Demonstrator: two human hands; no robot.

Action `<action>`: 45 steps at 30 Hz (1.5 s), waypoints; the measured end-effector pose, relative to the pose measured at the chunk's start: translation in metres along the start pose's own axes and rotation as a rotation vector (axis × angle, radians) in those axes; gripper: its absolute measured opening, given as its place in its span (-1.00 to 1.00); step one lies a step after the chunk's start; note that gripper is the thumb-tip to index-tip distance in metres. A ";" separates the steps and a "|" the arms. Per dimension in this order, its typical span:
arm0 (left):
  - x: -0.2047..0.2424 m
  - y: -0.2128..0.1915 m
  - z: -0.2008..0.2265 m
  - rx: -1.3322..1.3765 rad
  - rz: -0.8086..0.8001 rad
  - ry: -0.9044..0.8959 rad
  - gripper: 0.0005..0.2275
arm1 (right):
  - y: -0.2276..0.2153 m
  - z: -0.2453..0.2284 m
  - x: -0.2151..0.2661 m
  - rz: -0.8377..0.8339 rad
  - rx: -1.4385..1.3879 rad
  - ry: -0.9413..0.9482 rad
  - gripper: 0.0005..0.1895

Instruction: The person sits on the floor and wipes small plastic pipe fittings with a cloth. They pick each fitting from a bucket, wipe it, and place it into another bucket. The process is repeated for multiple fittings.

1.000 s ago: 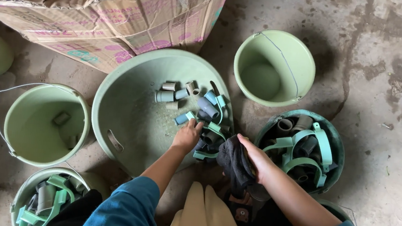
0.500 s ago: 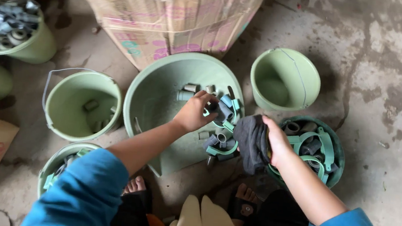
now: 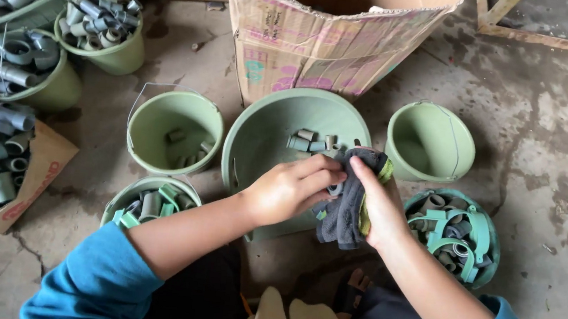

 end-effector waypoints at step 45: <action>0.006 0.056 -0.038 0.017 0.038 -0.289 -0.69 | -0.032 0.023 -0.012 -0.176 0.349 -1.099 -0.85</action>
Point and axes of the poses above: each hand's wrist, its own x-axis away from the middle knuckle, its own y-axis out of the palm, z = x × y, the point moved 1 cm from there along -x, towards the middle knuckle, and after that the axes turned 14 degrees about -y, right-handed, at the moved point
